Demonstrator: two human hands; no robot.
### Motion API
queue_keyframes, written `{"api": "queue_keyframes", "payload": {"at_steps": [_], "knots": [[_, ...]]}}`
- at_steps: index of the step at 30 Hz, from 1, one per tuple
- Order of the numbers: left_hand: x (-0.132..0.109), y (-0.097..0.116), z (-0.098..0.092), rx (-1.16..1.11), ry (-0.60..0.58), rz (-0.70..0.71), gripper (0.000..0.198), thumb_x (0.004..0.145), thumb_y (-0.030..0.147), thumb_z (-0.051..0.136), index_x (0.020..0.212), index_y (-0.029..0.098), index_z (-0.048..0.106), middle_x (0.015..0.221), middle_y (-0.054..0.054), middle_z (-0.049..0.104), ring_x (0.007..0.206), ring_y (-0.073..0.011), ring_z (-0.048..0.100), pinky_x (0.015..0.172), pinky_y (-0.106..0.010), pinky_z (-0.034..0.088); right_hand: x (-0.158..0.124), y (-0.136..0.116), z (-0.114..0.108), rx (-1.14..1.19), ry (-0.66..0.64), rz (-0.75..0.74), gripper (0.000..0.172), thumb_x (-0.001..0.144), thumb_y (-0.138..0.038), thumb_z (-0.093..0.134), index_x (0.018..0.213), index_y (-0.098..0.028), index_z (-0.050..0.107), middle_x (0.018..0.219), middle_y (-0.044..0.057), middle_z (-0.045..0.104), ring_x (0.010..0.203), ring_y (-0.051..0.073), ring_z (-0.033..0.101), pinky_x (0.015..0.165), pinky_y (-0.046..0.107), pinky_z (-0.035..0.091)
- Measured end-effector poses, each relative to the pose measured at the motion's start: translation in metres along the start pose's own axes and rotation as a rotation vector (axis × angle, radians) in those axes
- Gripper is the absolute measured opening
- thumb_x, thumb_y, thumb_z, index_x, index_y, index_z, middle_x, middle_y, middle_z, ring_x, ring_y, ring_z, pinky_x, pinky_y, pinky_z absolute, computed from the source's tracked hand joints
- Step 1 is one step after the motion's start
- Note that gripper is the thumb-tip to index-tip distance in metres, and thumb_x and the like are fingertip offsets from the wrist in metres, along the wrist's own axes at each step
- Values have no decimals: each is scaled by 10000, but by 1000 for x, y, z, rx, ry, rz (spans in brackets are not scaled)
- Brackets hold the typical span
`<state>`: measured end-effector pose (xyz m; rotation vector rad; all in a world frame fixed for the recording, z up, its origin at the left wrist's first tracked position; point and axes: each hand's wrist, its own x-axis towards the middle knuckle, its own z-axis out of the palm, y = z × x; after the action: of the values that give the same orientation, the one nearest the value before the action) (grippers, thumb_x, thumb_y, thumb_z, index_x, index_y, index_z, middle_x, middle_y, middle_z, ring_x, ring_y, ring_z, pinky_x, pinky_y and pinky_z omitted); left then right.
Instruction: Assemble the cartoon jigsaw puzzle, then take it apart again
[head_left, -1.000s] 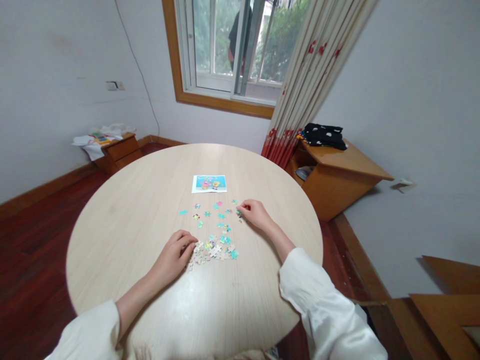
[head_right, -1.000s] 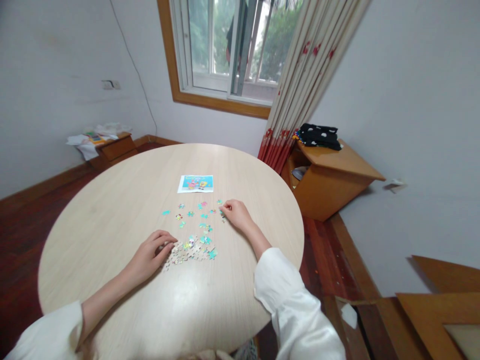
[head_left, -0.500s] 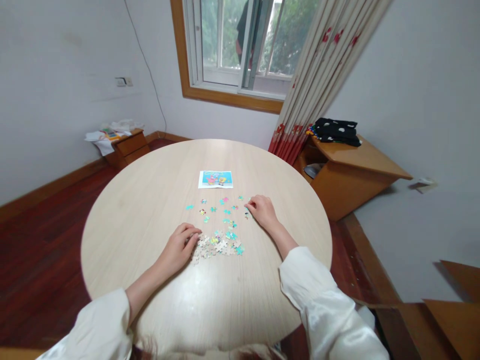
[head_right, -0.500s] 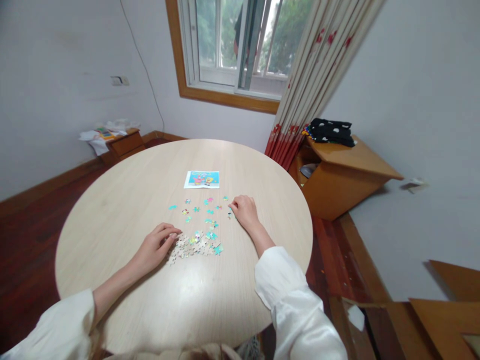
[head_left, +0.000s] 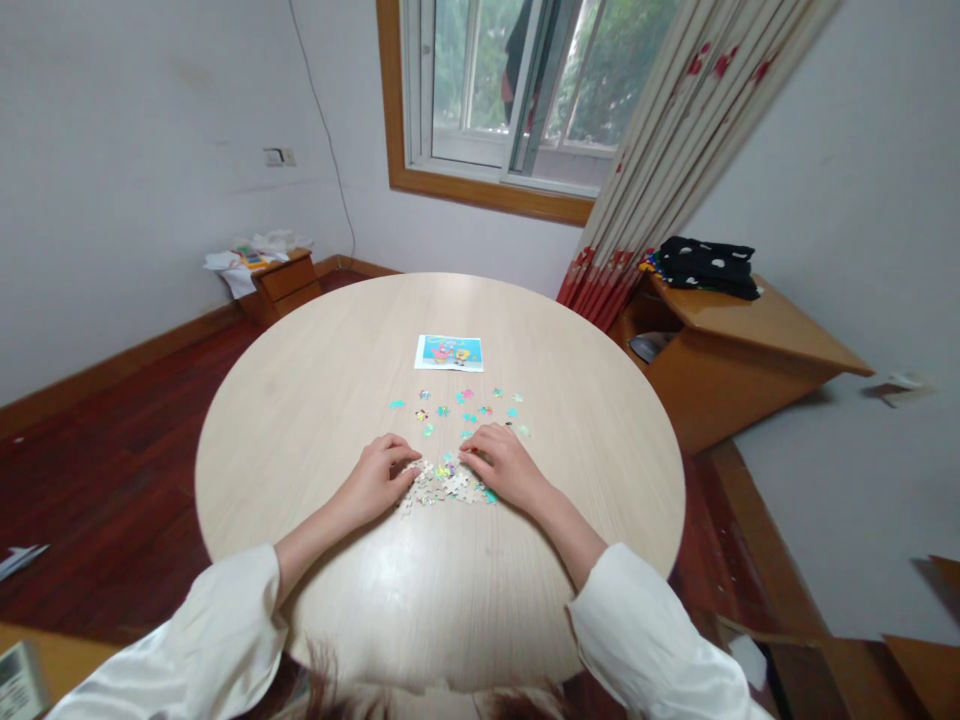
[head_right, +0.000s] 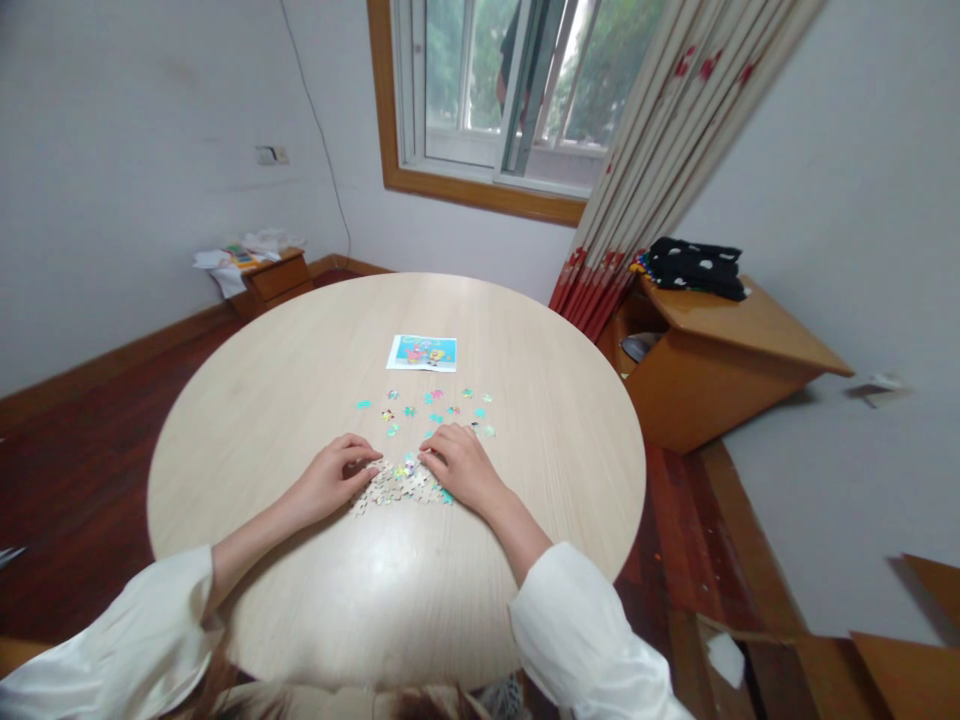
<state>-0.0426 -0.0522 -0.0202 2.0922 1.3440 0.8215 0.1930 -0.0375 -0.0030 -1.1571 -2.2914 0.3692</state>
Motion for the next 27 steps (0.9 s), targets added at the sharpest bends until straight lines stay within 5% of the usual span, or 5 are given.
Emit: {"api": "queue_keyframes", "payload": {"at_steps": [6, 14, 24, 27], "knots": [[6, 5, -3, 29, 19, -7, 272, 867, 330, 487, 802, 175, 701, 808, -71, 649, 778, -203, 590, 730, -328, 451, 1, -3, 6, -21, -126, 18, 146, 882, -234, 597, 983, -195, 695, 949, 80, 656, 948, 206, 558, 816, 351, 358], [37, -14, -13, 73, 13, -124, 322, 860, 329, 432, 696, 153, 646, 658, -45, 659, 613, -172, 571, 585, -272, 395, 4, -3, 7, 139, -92, 115, 51, 811, -173, 671, 860, -183, 680, 901, 58, 673, 902, 193, 584, 820, 347, 371], [36, -17, -16, 292, 57, -89, 256, 826, 281, 452, 595, 188, 506, 648, -37, 586, 669, -212, 531, 727, -346, 330, 7, -5, 7, 486, -34, 305, 54, 740, -179, 689, 696, -174, 660, 723, 15, 679, 700, 149, 603, 673, 264, 437], [36, -18, -14, 306, 65, -80, 260, 839, 279, 440, 599, 191, 482, 655, -35, 579, 675, -215, 520, 713, -340, 317, 15, -5, 5, 430, 25, 318, 39, 759, -172, 659, 722, -180, 663, 731, 18, 689, 702, 153, 612, 686, 274, 439]]}}
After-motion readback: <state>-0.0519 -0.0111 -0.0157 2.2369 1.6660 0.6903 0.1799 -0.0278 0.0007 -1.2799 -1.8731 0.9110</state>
